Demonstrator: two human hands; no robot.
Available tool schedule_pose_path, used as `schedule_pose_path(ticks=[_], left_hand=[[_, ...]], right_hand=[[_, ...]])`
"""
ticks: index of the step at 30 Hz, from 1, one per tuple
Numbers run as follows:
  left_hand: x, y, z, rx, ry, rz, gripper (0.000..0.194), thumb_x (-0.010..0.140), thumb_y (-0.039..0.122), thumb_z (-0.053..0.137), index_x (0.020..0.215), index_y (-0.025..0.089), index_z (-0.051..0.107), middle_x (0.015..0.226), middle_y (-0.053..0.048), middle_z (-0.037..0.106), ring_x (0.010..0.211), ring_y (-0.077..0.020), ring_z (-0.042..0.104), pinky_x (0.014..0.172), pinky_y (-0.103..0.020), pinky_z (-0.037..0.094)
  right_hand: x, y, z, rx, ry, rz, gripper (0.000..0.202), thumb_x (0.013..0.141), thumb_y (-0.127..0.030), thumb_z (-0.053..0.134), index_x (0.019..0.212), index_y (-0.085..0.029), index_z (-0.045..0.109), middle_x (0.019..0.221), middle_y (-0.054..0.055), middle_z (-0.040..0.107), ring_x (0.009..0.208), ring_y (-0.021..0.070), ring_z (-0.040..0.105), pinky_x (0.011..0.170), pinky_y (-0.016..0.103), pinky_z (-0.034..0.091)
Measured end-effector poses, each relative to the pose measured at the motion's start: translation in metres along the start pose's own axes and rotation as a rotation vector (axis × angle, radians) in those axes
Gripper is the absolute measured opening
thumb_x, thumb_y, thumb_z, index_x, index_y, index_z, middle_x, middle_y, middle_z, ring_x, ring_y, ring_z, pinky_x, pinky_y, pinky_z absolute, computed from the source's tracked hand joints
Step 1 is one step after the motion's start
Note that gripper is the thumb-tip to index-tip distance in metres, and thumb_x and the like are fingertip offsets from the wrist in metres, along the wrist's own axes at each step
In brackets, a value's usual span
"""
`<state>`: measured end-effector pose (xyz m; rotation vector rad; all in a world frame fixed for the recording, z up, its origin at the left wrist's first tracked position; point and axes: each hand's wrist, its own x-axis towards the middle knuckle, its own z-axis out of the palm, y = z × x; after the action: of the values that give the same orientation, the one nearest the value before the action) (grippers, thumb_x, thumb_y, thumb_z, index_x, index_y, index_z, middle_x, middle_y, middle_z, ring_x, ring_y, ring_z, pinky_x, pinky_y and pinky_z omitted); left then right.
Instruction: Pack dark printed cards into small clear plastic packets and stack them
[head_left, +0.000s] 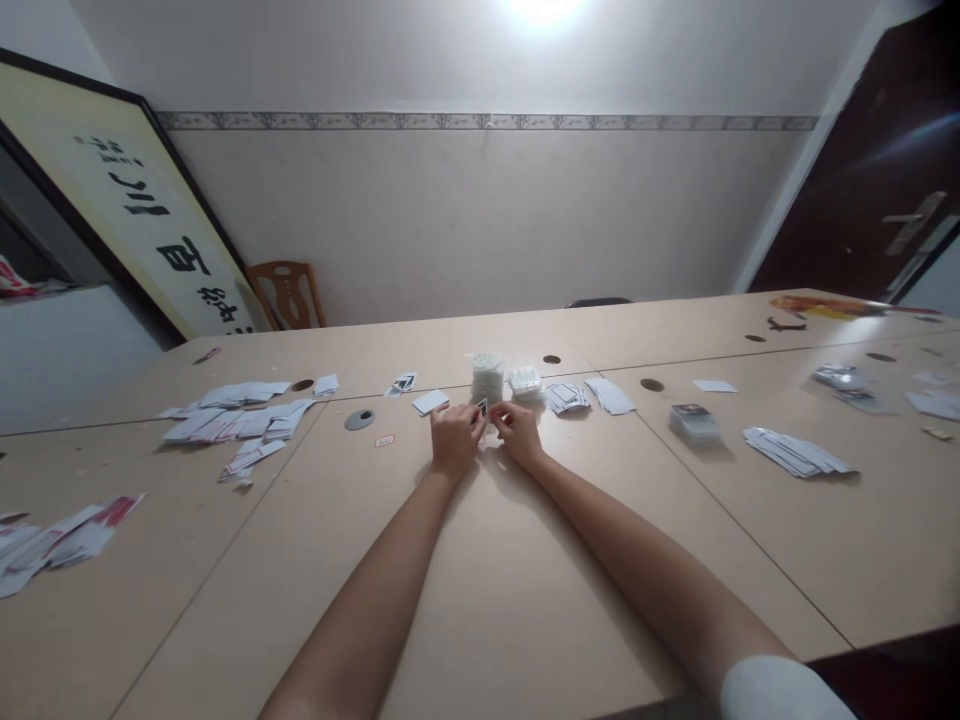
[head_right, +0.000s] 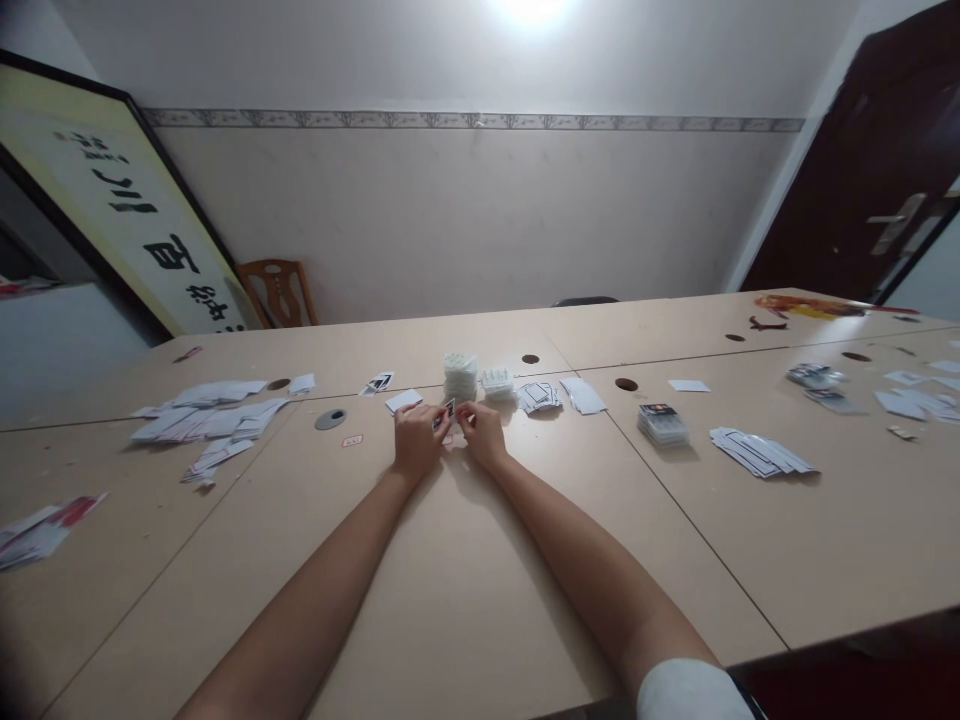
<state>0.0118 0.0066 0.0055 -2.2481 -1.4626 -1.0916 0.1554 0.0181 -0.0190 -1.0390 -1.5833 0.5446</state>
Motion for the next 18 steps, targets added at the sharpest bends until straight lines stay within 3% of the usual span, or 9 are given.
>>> schedule_pose_path(ticks=[8,18], left_hand=[[0.0007,0.0039,-0.0025,-0.033,-0.009,-0.006,0.013,0.089,0.024,0.058,0.092,0.021,0.070,0.095,-0.005,0.075,0.093,-0.0224,0.066,0.097,-0.042,0.036],[0.0010,0.0037,-0.0022,-0.018,0.000,-0.041,0.010,0.088,0.021,0.057,0.085,0.020,0.067,0.090,-0.006,0.072,0.093,-0.0231,0.064,0.098,-0.041,0.034]], right_hand=[[0.0005,0.0001,-0.0004,0.005,0.013,0.005,0.016,0.083,-0.024,0.054,0.079,-0.019,0.068,0.070,0.003,0.068,0.058,0.0165,0.062,0.054,0.026,0.049],[-0.0004,-0.0041,-0.0011,0.033,-0.005,0.020,0.014,0.081,-0.023,0.055,0.078,-0.019,0.068,0.072,0.004,0.069,0.056,0.0158,0.060,0.052,0.026,0.049]])
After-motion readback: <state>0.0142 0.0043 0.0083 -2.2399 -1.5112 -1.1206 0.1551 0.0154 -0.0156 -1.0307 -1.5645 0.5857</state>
